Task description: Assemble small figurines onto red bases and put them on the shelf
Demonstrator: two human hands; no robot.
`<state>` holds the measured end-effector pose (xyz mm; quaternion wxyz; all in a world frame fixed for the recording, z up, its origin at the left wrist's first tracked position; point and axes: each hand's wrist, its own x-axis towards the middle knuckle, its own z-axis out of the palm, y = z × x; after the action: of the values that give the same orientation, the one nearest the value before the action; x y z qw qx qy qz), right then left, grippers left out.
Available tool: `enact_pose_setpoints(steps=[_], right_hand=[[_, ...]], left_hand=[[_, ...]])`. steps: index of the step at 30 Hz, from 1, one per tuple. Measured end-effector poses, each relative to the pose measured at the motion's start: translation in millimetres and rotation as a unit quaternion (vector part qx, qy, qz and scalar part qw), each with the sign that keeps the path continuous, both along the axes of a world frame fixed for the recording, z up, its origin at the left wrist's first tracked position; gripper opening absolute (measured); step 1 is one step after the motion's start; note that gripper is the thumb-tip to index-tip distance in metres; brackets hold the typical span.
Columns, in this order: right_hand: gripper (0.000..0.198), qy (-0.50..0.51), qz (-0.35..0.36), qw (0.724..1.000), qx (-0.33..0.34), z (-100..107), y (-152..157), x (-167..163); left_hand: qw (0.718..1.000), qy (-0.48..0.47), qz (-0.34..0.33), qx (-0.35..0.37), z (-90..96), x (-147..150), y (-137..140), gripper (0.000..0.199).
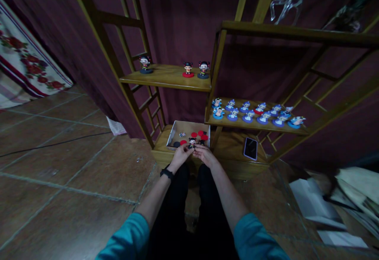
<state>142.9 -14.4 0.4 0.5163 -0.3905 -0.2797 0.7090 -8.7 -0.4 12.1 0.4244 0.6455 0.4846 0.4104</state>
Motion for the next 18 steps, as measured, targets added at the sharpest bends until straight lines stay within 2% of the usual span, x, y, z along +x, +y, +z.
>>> enact_pose_setpoints(steps=[4,10,18], right_hand=[[0.028,-0.008,0.000,1.000,0.002,0.7,-1.3,0.4],[0.024,-0.010,-0.002,1.000,0.006,0.4,-0.2,-0.2],[0.022,-0.028,0.009,0.999,0.013,2.6,-1.1,-0.9]], left_hand=[[1.000,-0.004,-0.008,-0.010,1.0,-1.3,0.4,0.044],[0.996,-0.030,-0.063,-0.053,2.2,-1.5,0.3,0.041],[0.993,-0.054,-0.077,-0.069,4.5,-1.6,0.7,0.040]])
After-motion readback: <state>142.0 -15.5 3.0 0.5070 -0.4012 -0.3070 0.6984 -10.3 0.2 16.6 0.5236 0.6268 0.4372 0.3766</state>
